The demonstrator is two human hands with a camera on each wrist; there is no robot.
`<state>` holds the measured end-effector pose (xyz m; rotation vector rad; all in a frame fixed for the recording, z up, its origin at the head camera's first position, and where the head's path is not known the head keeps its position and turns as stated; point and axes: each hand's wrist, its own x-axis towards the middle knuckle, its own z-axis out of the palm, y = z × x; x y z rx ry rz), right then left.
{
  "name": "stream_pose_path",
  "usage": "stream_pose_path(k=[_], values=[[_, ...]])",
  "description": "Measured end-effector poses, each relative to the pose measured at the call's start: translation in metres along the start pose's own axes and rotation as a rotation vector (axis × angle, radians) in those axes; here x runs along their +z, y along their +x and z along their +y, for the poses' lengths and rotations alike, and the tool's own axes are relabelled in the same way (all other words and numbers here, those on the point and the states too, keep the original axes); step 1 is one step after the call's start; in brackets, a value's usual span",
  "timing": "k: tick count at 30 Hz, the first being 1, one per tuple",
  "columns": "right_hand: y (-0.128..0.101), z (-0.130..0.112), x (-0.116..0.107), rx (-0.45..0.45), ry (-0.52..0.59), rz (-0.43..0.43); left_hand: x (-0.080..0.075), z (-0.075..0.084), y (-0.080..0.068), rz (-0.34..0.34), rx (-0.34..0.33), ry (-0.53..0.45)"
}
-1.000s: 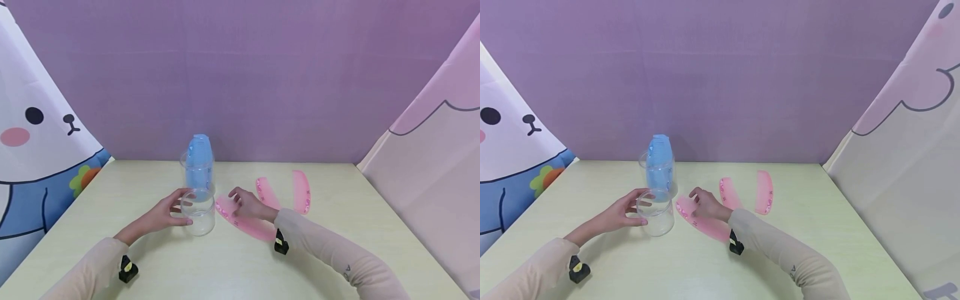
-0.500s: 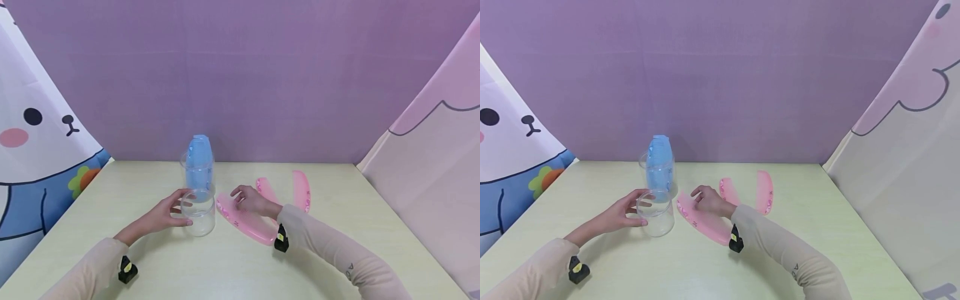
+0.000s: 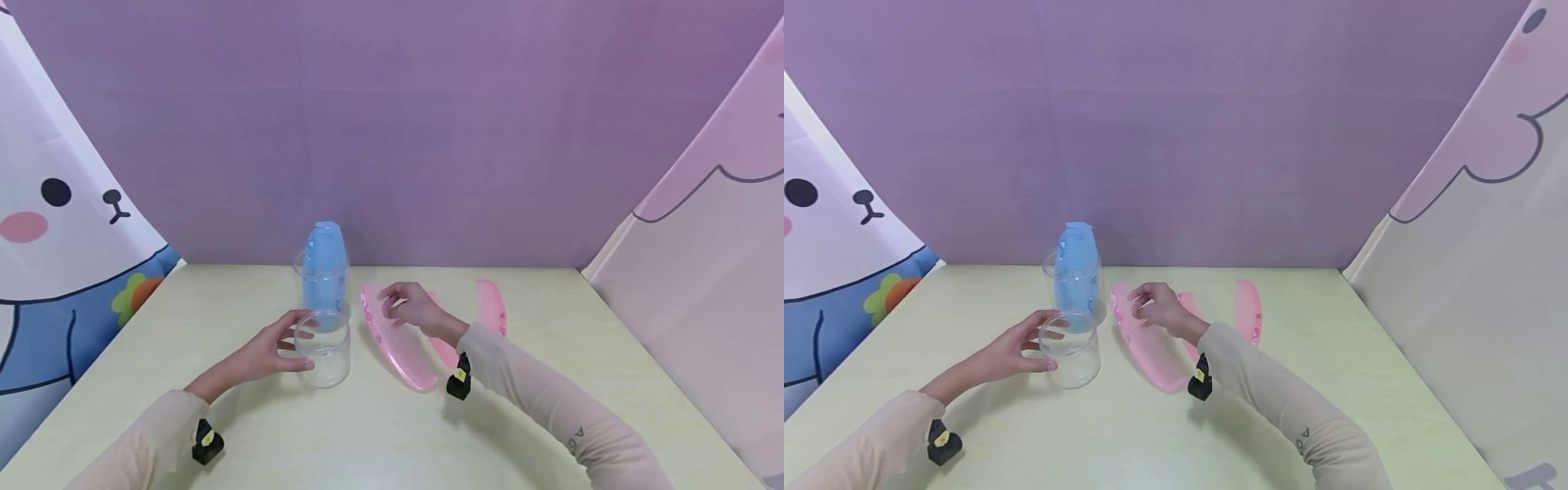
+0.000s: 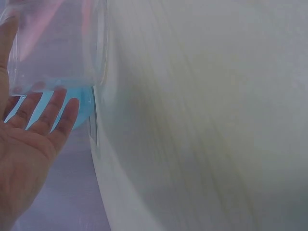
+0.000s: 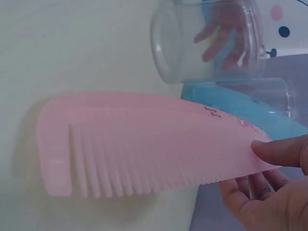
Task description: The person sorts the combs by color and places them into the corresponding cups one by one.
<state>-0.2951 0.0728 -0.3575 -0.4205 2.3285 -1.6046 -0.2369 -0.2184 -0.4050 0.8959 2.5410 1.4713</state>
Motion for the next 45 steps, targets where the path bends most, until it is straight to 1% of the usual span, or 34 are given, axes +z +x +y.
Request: stream_pose_path(k=[6, 13, 17, 20, 26, 30, 36, 45], values=[[0.002, -0.013, -0.004, -0.041, 0.089, 0.077, 0.0, 0.001, -0.001, 0.0, 0.008, -0.001], [0.003, -0.031, -0.005, -0.054, 0.198, 0.193, 0.001, 0.002, -0.002, 0.001, 0.001, 0.004], [0.003, -0.043, -0.007, -0.109, 0.244, 0.231, 0.001, 0.003, -0.001, 0.001, 0.002, -0.001], [0.003, -0.052, -0.007, -0.171, 0.272, 0.253, 0.002, 0.003, -0.001, 0.002, 0.006, -0.007], [0.002, -0.068, -0.004, -0.285, 0.314, 0.281, 0.002, 0.004, -0.002, 0.003, -0.001, -0.005], [0.001, -0.076, 0.0, -0.342, 0.355, 0.297, 0.001, 0.005, -0.002, 0.001, -0.002, -0.003], [0.0, -0.086, 0.009, -0.368, 0.434, 0.307, 0.0, 0.004, -0.001, -0.002, -0.004, 0.008], [-0.003, -0.095, 0.02, -0.434, 0.474, 0.304, 0.0, 0.005, -0.002, -0.001, 0.005, 0.008]])
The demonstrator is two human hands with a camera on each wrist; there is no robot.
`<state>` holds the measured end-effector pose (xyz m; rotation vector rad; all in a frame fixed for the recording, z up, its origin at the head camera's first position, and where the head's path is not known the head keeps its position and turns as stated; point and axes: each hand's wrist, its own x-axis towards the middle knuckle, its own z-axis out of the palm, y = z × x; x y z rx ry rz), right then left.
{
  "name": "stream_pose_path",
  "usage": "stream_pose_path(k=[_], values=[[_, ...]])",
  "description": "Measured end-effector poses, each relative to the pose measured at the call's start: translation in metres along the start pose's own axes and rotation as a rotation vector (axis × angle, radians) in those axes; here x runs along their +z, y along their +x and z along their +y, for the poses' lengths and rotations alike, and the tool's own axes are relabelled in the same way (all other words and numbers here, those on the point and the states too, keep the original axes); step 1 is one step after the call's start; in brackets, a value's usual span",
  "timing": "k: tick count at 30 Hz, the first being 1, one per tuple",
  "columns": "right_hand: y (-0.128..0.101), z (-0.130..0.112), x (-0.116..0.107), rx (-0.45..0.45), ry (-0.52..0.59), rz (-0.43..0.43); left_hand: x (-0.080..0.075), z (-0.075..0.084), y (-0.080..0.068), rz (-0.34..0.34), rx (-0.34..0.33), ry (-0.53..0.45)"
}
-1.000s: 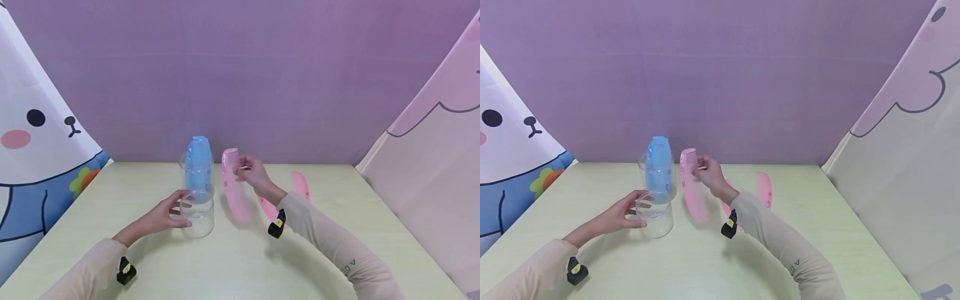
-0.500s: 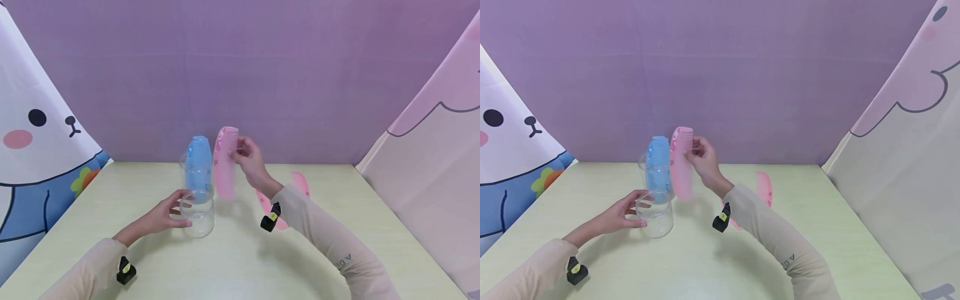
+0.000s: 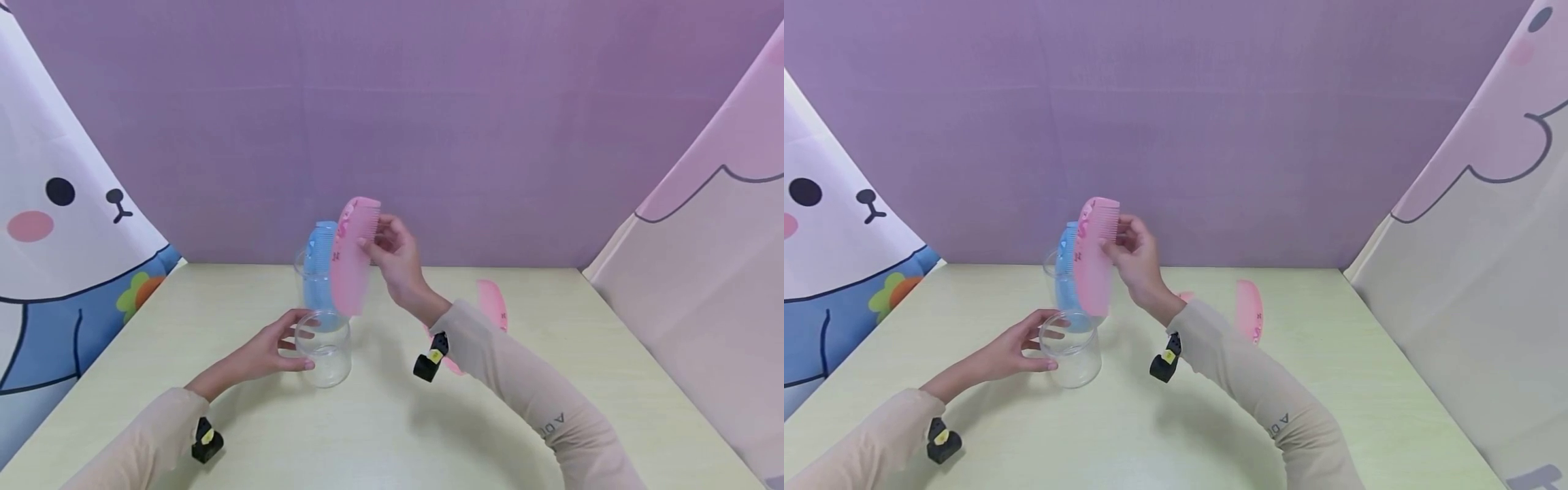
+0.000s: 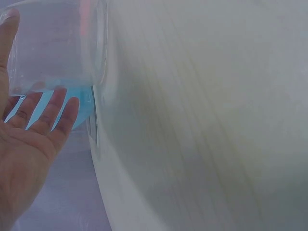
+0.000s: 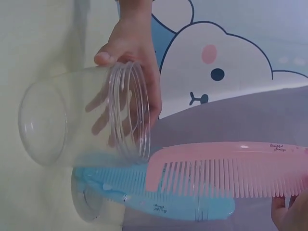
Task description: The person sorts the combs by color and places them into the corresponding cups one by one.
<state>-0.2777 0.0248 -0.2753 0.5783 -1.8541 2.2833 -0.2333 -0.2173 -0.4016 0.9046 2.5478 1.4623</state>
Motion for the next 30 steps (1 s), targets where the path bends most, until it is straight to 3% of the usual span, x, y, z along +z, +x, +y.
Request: stream_pose_path(k=[15, 30], values=[[-0.011, 0.006, 0.018, 0.007, 0.121, -0.031, -0.001, -0.002, 0.002, -0.005, 0.007, -0.009], [-0.031, 0.038, 0.025, 0.093, 0.008, -0.057, 0.0, -0.001, 0.002, 0.002, -0.021, 0.01]])
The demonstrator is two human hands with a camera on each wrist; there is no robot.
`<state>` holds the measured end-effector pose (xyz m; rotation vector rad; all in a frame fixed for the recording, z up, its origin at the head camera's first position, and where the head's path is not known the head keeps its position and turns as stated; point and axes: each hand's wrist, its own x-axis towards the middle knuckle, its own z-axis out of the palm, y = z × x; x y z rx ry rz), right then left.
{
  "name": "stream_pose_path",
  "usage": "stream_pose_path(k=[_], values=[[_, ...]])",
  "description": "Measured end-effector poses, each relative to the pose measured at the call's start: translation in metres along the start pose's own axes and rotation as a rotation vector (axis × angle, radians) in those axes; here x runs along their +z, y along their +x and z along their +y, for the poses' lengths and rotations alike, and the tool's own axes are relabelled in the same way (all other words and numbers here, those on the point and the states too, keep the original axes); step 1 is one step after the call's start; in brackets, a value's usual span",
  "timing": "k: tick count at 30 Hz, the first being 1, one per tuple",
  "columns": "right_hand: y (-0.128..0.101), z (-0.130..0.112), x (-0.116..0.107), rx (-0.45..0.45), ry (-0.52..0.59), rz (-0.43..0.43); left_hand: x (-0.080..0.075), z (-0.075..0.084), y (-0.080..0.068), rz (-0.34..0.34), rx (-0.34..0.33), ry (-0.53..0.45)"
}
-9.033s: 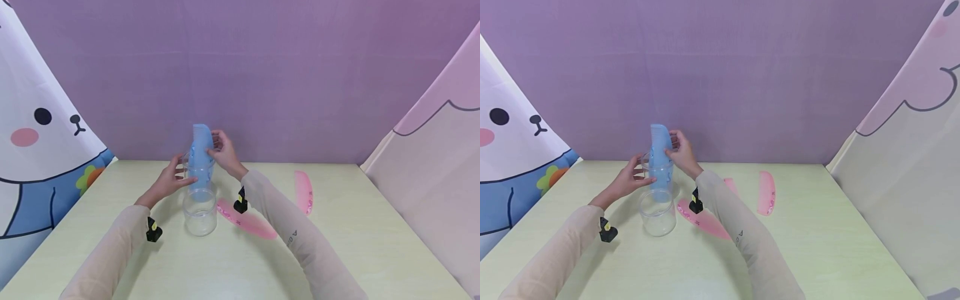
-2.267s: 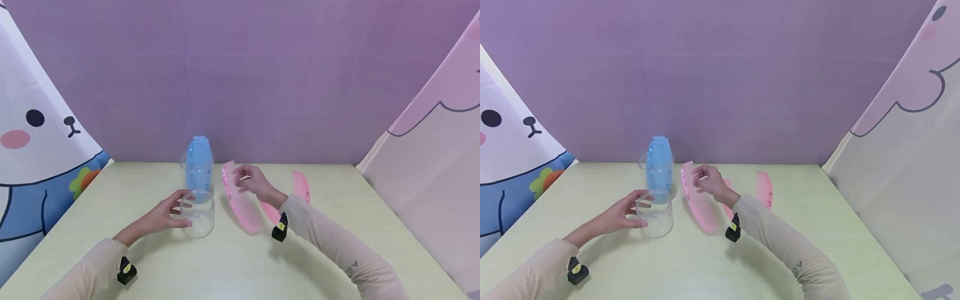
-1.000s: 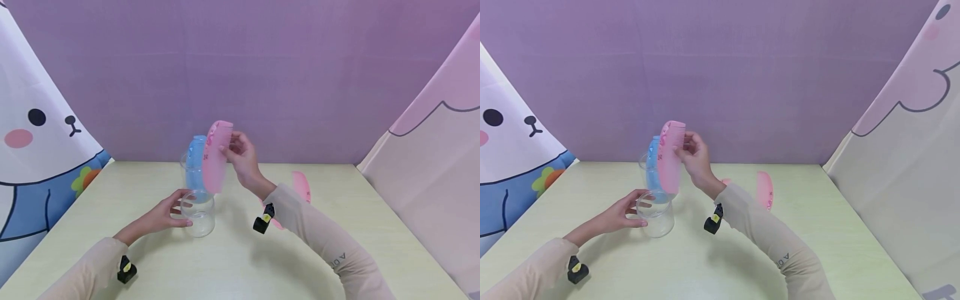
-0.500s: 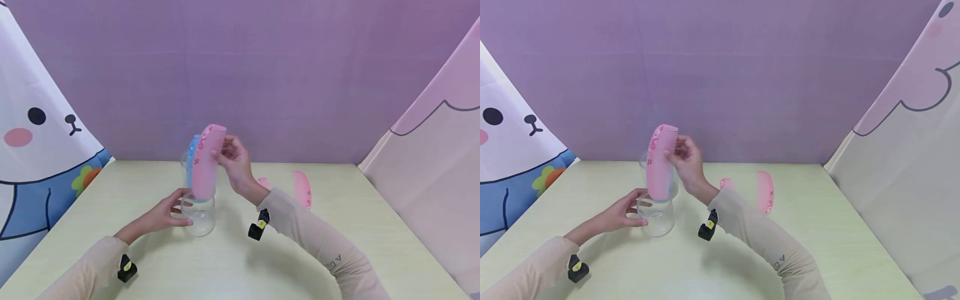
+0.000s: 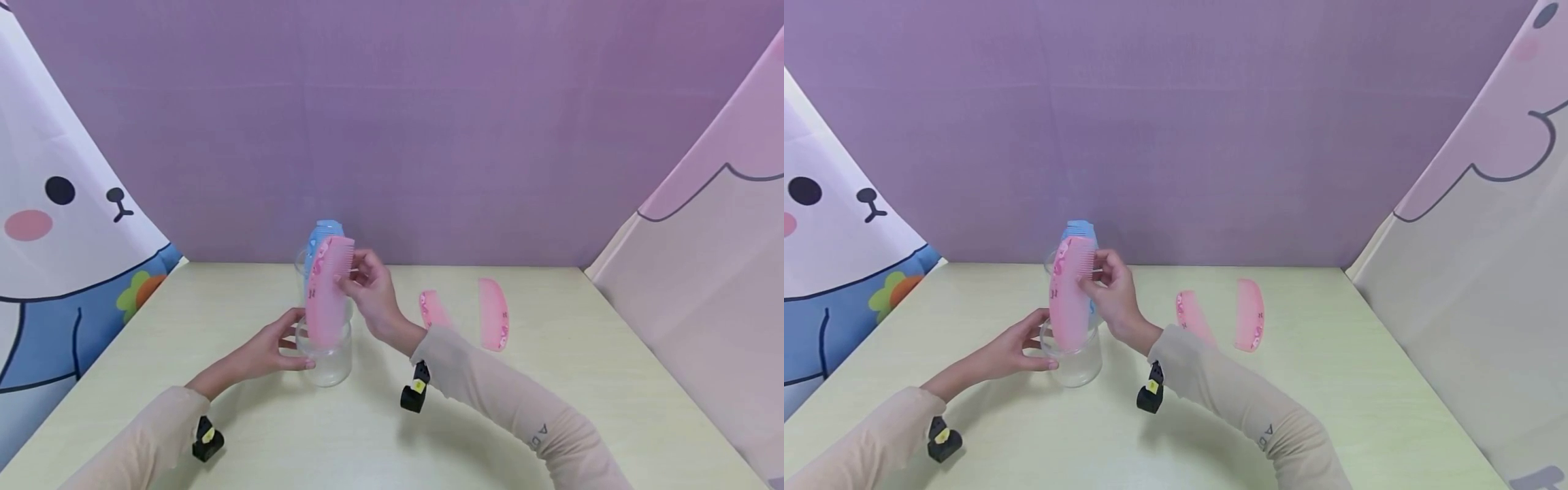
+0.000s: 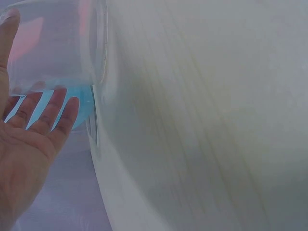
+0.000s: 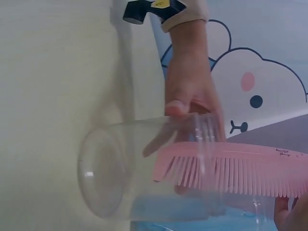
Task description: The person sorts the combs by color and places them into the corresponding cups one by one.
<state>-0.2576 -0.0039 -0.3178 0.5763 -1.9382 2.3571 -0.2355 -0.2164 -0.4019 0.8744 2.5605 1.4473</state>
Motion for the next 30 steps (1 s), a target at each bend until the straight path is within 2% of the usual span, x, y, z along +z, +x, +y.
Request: stream_pose_path(k=[13, 22, 30], values=[[-0.011, 0.026, -0.002, 0.029, -0.13, 0.026, 0.0, 0.002, 0.0, -0.001, -0.022, 0.002], [-0.022, 0.007, 0.003, 0.039, -0.163, 0.046, 0.0, 0.002, 0.001, 0.002, -0.018, -0.001], [-0.02, 0.01, 0.002, 0.067, -0.171, 0.051, 0.001, 0.001, 0.002, -0.006, -0.023, -0.007]])
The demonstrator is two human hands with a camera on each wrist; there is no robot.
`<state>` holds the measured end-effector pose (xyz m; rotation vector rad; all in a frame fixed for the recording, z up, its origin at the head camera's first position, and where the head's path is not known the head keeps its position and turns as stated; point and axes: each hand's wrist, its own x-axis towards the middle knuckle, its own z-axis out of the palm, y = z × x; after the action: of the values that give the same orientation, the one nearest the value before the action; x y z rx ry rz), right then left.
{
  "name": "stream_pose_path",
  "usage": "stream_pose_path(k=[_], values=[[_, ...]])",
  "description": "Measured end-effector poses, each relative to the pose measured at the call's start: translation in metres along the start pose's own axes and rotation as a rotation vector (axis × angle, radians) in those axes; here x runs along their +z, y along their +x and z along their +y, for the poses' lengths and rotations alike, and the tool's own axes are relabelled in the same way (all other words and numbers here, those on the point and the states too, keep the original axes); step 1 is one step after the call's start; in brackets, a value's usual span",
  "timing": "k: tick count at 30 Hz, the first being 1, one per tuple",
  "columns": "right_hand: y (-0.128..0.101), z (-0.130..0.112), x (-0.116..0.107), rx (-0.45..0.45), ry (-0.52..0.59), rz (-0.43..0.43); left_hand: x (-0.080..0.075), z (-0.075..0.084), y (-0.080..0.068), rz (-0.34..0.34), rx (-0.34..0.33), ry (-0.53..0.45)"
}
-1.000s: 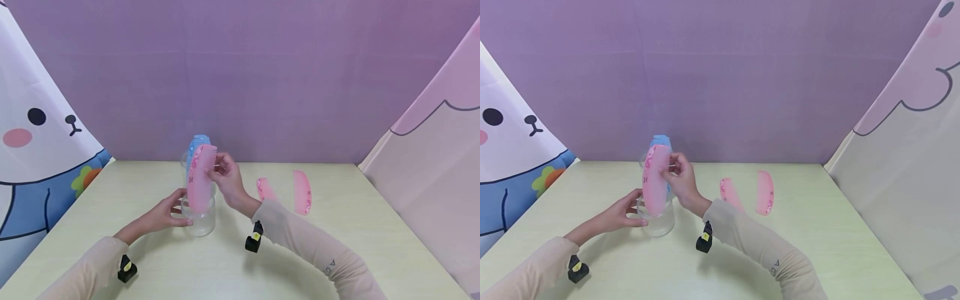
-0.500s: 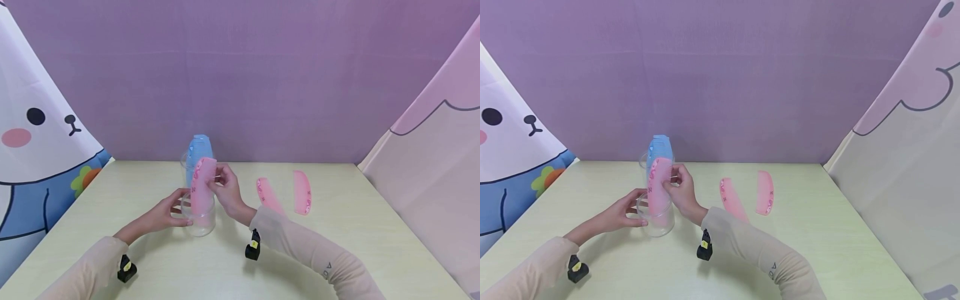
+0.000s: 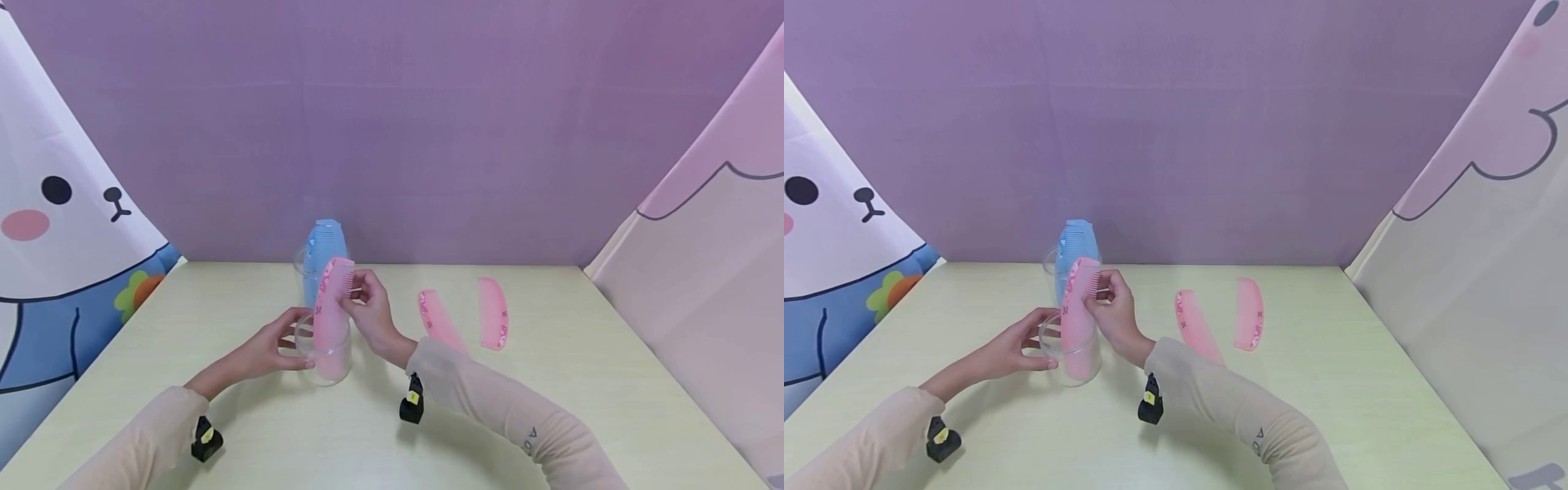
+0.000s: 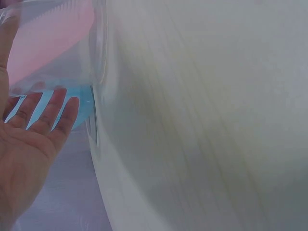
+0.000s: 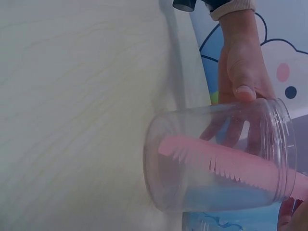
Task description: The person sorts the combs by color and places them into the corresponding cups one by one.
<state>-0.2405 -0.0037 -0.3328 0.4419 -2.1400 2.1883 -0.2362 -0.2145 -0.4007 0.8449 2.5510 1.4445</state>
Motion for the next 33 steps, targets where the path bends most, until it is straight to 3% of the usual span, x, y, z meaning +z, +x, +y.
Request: stream_pose_path(k=[21, 27, 33], values=[[0.003, 0.003, -0.001, 0.033, -0.02, 0.003, -0.002, 0.001, 0.0, -0.004, -0.028, 0.014], [0.004, 0.004, -0.008, 0.018, -0.023, -0.03, -0.001, 0.002, 0.0, 0.002, -0.018, 0.017], [0.014, 0.021, -0.022, -0.014, 0.012, -0.066, 0.0, 0.001, -0.001, 0.005, -0.004, 0.014]])
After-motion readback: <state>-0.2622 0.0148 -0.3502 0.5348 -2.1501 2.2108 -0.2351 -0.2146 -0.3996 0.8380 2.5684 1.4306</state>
